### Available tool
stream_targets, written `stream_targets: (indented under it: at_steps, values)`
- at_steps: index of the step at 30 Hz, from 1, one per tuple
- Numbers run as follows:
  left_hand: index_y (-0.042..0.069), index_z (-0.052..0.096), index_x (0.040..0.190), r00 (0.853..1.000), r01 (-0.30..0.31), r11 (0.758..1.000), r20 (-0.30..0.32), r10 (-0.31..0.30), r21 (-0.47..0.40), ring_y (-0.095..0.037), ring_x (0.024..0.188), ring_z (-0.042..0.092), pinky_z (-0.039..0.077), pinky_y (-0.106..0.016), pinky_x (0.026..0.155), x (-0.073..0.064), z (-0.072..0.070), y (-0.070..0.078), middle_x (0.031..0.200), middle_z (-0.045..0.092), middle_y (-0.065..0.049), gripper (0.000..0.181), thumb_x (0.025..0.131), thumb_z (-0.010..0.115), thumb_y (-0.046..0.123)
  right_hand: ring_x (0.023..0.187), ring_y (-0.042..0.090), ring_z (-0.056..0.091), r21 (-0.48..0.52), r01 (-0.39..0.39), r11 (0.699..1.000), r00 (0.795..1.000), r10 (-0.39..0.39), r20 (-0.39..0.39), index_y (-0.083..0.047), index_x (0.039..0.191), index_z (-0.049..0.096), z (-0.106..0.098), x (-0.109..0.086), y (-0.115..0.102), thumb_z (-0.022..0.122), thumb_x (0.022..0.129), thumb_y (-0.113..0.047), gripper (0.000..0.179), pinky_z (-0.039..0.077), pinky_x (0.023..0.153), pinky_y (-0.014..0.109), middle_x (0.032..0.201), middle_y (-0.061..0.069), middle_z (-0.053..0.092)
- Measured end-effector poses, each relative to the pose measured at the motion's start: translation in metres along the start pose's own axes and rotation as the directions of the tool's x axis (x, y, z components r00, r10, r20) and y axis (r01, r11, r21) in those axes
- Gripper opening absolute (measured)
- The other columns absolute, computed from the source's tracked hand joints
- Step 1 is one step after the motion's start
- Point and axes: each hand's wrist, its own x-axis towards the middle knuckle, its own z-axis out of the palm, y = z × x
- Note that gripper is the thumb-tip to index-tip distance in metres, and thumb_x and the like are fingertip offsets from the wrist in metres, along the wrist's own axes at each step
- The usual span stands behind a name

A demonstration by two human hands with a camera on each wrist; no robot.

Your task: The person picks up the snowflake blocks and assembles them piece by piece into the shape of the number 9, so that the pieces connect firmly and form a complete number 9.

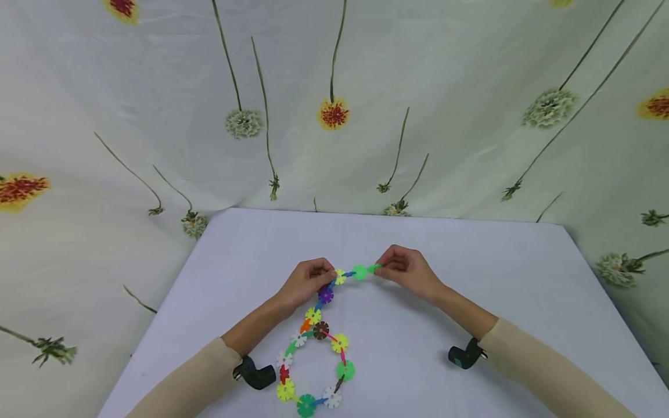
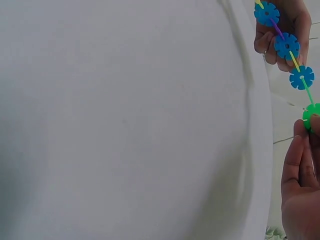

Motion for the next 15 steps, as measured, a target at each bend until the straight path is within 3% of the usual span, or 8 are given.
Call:
stream_targets:
  at_steps: [6, 11, 15]
  values:
    - [0.003, 0.070, 0.110, 1.000, 0.004, 1.000, 0.008, -0.004, -0.015, -0.016, 0.081, 0.054, 0.048, -0.023, 0.075, -0.0011, 0.0027, 0.0005, 0.092, 0.064, -0.001, 0.020, 0.109, 0.063, 0.021, 0.091, 0.021, 0.077, 0.004, 0.021, 1.000, 1.000, -0.021, 0.003, 0.002, 0.107, 0.069, 0.0042, -0.0025, 0.0036, 0.077, 0.097, -0.003, 0.014, 0.062, 0.081, 0.022, 0.108, 0.023, 0.076]
    - [0.003, 0.070, 0.110, 1.000, -0.014, 1.000, 0.020, 0.014, -0.008, -0.016, 0.081, 0.054, 0.048, -0.022, 0.075, 0.0007, 0.0038, -0.0003, 0.092, 0.064, -0.002, 0.020, 0.109, 0.062, 0.021, 0.090, 0.031, 0.078, -0.069, 0.046, 0.997, 0.999, -0.047, -0.017, -0.004, 0.099, 0.072, 0.0045, -0.0043, 0.0015, 0.079, 0.095, -0.004, 0.008, 0.060, 0.078, 0.023, 0.103, 0.016, 0.079]
    - [0.002, 0.070, 0.110, 0.999, -0.025, 1.000, 0.026, 0.025, -0.004, -0.015, 0.080, 0.054, 0.048, -0.023, 0.074, 0.0028, 0.0045, -0.0016, 0.093, 0.065, -0.002, 0.020, 0.109, 0.063, 0.021, 0.085, 0.027, 0.077, -0.143, 0.076, 0.987, 0.996, -0.080, -0.025, -0.006, 0.095, 0.074, 0.0049, -0.0065, -0.0018, 0.081, 0.094, -0.004, 0.007, 0.058, 0.074, 0.023, 0.099, 0.013, 0.080]
